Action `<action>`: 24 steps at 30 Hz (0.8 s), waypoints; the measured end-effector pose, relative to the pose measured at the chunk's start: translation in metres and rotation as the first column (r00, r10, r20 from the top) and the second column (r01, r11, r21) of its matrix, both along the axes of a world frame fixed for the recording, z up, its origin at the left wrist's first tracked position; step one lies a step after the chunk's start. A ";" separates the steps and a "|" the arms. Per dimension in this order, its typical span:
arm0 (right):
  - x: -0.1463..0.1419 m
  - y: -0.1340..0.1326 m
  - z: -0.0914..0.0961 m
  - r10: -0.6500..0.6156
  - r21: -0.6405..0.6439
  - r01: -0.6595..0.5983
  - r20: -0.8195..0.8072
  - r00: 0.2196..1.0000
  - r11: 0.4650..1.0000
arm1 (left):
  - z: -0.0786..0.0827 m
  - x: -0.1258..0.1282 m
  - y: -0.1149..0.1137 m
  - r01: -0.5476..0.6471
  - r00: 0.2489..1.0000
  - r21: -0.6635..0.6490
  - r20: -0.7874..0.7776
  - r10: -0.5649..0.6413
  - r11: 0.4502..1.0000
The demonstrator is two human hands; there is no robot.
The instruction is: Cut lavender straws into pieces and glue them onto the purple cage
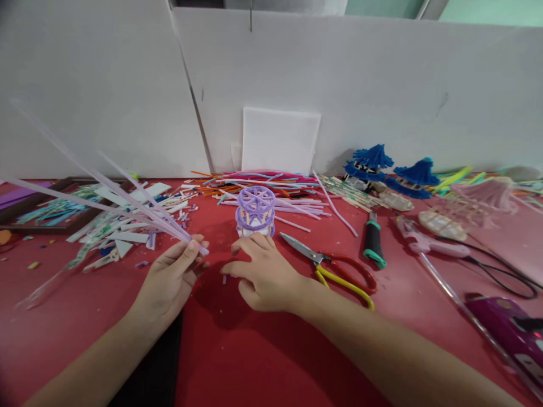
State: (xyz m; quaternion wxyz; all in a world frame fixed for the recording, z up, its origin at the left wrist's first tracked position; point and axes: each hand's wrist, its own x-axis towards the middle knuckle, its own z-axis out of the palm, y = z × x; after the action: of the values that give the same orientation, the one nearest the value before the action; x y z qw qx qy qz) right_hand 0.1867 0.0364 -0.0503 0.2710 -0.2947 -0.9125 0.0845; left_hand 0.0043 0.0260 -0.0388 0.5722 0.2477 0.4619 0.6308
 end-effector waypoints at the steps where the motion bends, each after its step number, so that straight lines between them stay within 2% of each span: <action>1: 0.000 0.000 0.000 0.006 0.000 -0.006 -0.006 1.000 1.000 | 0.000 0.000 0.000 -0.003 1.000 0.001 0.001 0.003 1.000; 8: 0.000 0.000 -0.002 0.043 -0.033 -0.040 0.096 0.994 0.999 | 0.000 0.000 0.001 -0.005 1.000 0.015 -0.011 0.006 1.000; 11: 0.000 0.001 -0.001 0.056 -0.036 -0.053 0.092 0.994 0.998 | -0.001 -0.001 0.000 -0.007 1.000 0.008 -0.013 0.007 1.000; 15: 0.001 0.002 0.002 -0.004 -0.045 0.006 0.036 0.999 0.999 | -0.001 -0.001 0.000 -0.015 1.000 -0.003 -0.010 0.015 1.000; 18: 0.003 0.002 0.002 -0.062 -0.066 0.066 0.066 0.996 0.996 | -0.001 -0.001 0.000 -0.017 1.000 -0.001 -0.006 0.017 1.000; 24: 0.004 0.002 0.002 -0.070 -0.066 0.073 0.033 0.997 0.995 | 0.000 -0.002 0.000 -0.021 1.000 -0.001 -0.010 0.021 1.000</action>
State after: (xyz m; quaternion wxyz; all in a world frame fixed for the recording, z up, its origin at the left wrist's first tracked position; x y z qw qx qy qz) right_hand 0.1908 0.0386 -0.0483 0.2496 -0.3373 -0.9021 0.1007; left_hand 0.0028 0.0263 -0.0387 0.5636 0.2457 0.4675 0.6352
